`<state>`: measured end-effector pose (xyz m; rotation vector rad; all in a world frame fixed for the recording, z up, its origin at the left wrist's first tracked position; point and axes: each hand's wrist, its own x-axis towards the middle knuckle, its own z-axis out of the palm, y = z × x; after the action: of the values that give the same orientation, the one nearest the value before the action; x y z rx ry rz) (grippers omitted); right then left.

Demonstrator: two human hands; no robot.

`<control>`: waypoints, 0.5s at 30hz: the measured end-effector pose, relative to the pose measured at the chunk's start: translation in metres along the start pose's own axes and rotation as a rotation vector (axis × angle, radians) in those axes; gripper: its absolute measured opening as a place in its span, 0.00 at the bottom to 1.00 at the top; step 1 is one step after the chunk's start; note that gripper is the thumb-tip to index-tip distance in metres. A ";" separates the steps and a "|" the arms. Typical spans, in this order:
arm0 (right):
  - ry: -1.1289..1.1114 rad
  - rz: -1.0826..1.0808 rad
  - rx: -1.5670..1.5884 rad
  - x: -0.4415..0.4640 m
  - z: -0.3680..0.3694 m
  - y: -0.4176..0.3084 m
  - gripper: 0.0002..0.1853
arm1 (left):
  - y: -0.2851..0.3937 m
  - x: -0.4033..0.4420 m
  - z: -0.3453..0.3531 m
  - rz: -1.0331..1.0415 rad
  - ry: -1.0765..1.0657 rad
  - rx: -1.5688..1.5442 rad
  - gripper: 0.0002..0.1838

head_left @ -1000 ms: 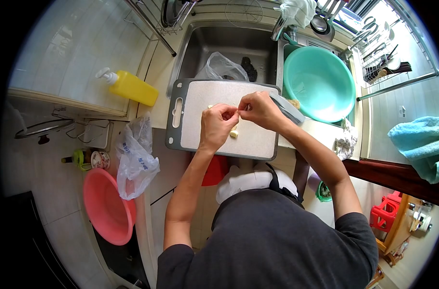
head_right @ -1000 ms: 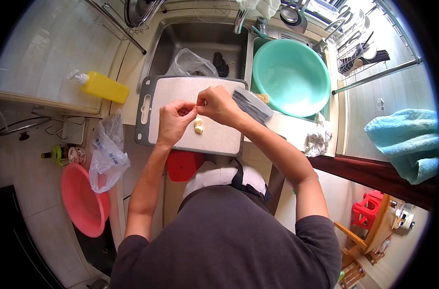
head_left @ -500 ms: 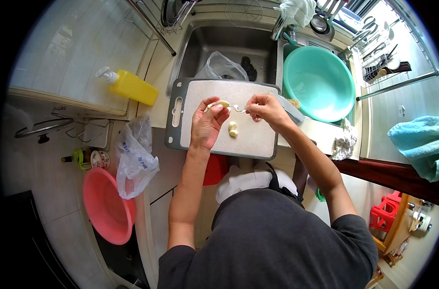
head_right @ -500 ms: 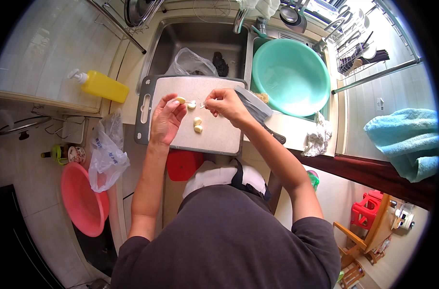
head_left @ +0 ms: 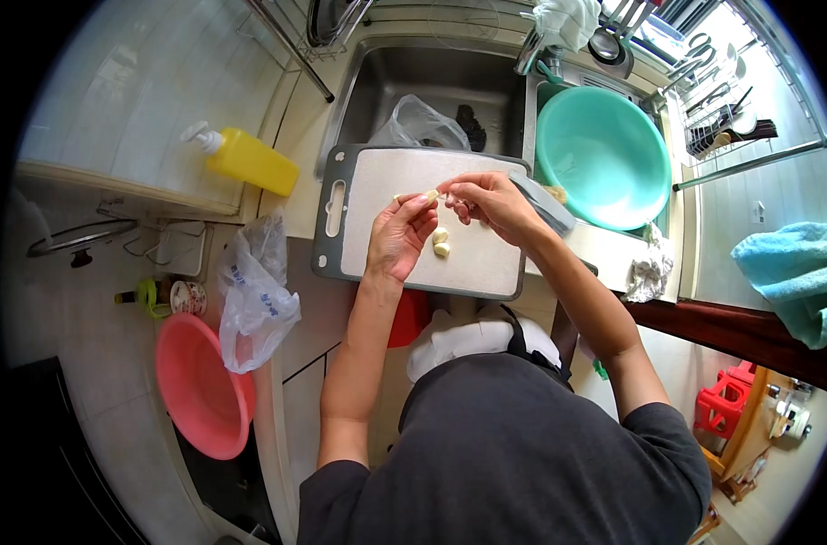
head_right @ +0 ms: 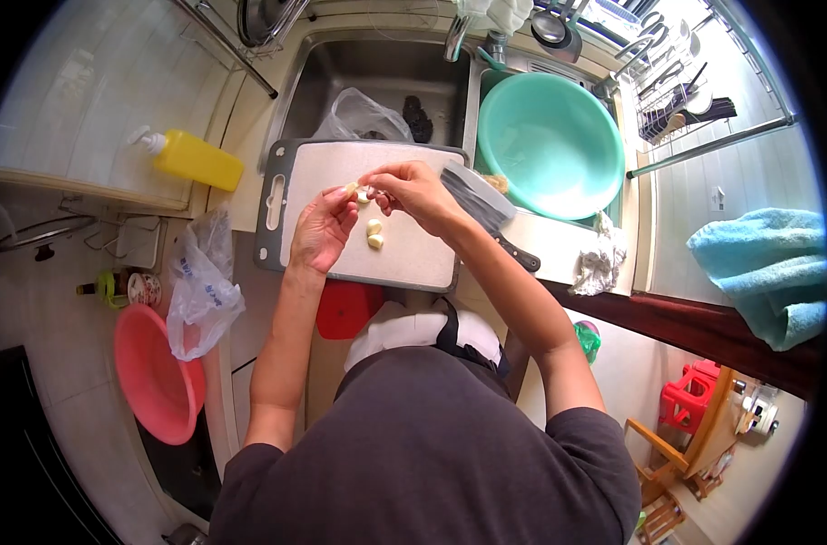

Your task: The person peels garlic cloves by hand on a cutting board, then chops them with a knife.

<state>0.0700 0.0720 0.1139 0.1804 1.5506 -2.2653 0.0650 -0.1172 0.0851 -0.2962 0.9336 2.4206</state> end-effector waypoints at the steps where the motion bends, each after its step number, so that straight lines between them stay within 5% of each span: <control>1: 0.000 0.020 0.019 0.000 0.003 -0.002 0.06 | -0.001 0.000 0.000 0.012 0.027 0.029 0.05; 4: -0.067 -0.131 -0.142 0.007 -0.001 0.008 0.07 | -0.001 0.003 -0.002 0.038 0.074 0.097 0.05; 12: 0.128 -0.047 -0.369 0.037 -0.049 0.026 0.04 | 0.022 0.011 -0.074 0.183 0.444 0.333 0.06; 15: 0.079 -0.131 -0.949 0.047 -0.047 0.050 0.05 | 0.007 0.009 -0.102 0.123 0.479 0.439 0.07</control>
<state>0.0408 0.0886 0.0379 -0.1037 2.5303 -1.3767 0.0549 -0.1870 0.0108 -0.6855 1.7004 2.2056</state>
